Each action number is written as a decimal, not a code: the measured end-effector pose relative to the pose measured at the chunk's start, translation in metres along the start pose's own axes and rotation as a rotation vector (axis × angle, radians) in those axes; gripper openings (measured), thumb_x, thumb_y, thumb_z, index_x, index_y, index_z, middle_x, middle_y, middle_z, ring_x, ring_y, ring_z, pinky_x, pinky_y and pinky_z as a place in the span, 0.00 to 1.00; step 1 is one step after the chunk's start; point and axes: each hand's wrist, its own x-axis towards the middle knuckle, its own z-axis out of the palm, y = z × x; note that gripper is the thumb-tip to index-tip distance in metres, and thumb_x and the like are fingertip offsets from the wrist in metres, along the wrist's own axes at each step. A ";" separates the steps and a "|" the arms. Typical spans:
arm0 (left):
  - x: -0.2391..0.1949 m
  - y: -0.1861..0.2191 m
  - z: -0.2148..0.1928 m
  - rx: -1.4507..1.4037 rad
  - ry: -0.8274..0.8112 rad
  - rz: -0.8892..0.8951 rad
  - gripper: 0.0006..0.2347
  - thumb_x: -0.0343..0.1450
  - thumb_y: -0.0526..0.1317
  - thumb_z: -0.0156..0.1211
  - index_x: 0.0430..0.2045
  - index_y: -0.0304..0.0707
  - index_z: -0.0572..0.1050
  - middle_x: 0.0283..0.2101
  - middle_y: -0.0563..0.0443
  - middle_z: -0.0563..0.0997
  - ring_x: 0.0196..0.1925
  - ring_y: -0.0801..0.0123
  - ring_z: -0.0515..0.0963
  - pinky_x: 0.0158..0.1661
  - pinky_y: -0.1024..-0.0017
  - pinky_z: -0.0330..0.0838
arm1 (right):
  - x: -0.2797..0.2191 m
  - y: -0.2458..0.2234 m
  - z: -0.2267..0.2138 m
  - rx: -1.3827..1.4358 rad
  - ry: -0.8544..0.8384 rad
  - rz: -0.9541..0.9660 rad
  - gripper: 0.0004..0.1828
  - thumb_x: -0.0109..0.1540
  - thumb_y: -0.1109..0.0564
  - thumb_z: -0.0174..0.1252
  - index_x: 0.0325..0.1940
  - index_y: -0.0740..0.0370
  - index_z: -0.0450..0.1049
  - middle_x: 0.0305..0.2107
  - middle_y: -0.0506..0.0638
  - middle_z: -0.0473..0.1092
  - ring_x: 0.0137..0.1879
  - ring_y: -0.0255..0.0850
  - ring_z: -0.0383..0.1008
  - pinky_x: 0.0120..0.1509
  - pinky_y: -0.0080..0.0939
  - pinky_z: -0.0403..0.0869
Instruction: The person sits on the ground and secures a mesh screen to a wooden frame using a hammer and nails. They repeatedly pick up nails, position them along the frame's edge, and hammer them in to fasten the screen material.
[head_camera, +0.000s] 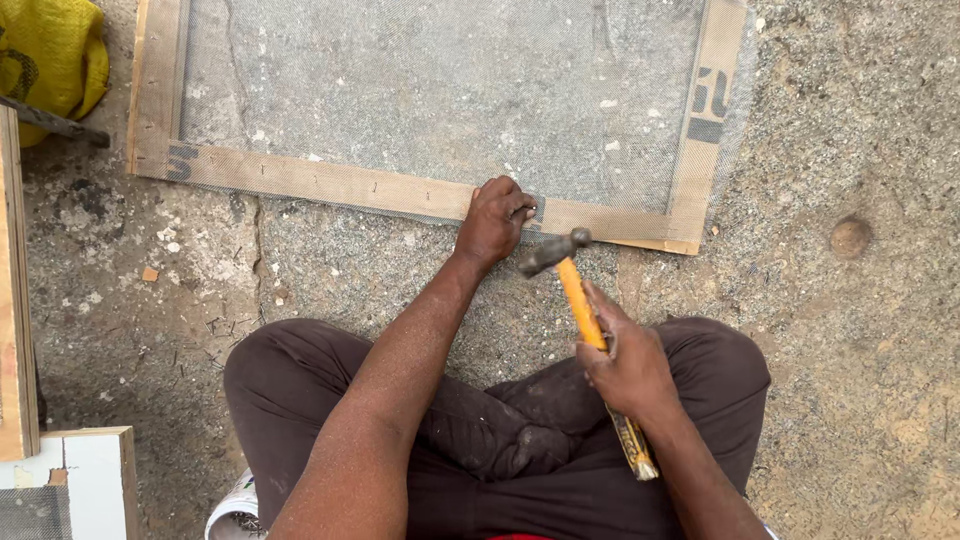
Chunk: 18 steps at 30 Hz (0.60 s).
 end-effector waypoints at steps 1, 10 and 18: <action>0.001 0.000 0.000 0.004 0.001 0.008 0.02 0.71 0.38 0.67 0.32 0.44 0.85 0.35 0.58 0.77 0.41 0.71 0.77 0.55 0.62 0.71 | 0.001 0.001 -0.001 -0.024 0.166 -0.159 0.44 0.58 0.63 0.61 0.79 0.53 0.56 0.36 0.55 0.79 0.29 0.36 0.78 0.32 0.38 0.80; -0.003 0.010 -0.003 0.015 -0.006 0.018 0.02 0.69 0.36 0.67 0.32 0.41 0.84 0.34 0.57 0.76 0.43 0.68 0.76 0.54 0.60 0.69 | 0.042 0.008 0.044 -0.261 0.516 -0.490 0.41 0.56 0.66 0.60 0.76 0.57 0.64 0.39 0.61 0.77 0.38 0.46 0.80 0.41 0.46 0.79; -0.011 0.000 0.005 -0.002 0.012 0.023 0.01 0.69 0.34 0.68 0.30 0.42 0.84 0.33 0.58 0.76 0.42 0.70 0.76 0.52 0.63 0.71 | 0.034 0.022 0.058 -0.212 0.525 -0.317 0.39 0.59 0.65 0.60 0.76 0.58 0.63 0.35 0.60 0.75 0.31 0.45 0.77 0.35 0.46 0.77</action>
